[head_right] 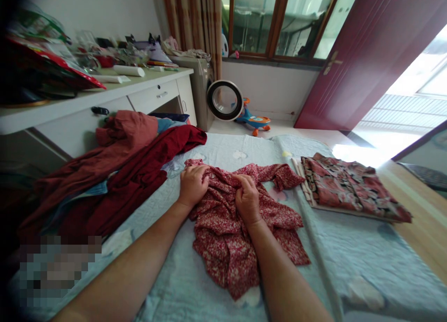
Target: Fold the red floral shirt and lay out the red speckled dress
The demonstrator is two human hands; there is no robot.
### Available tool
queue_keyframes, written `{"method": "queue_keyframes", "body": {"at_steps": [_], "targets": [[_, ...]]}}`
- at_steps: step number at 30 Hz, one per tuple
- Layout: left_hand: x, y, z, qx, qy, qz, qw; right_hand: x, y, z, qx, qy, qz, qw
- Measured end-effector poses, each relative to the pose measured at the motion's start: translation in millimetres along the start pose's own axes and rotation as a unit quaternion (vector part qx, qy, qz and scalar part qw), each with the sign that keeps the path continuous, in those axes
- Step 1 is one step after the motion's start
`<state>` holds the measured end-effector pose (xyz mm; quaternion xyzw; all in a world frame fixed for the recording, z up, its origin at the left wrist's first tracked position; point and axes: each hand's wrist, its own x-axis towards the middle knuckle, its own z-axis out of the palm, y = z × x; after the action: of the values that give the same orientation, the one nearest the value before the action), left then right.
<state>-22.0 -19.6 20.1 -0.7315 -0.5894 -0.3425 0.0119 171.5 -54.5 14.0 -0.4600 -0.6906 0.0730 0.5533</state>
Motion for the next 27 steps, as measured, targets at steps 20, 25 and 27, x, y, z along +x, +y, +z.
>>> {"method": "queue_keyframes", "body": {"at_steps": [20,25,27], "targets": [[6,-2,-9.3,-0.27,-0.035,0.024,0.962,1,30,-6,0.294,0.045,0.304,0.905],[9,-2,-10.3,-0.417,-0.091,-0.044,0.903,9,29,-12,0.342,0.052,0.291,0.892],[9,-1,-11.1,-0.442,-0.112,-0.049,0.889,12,24,-14,0.35,0.044,0.289,0.89]]}}
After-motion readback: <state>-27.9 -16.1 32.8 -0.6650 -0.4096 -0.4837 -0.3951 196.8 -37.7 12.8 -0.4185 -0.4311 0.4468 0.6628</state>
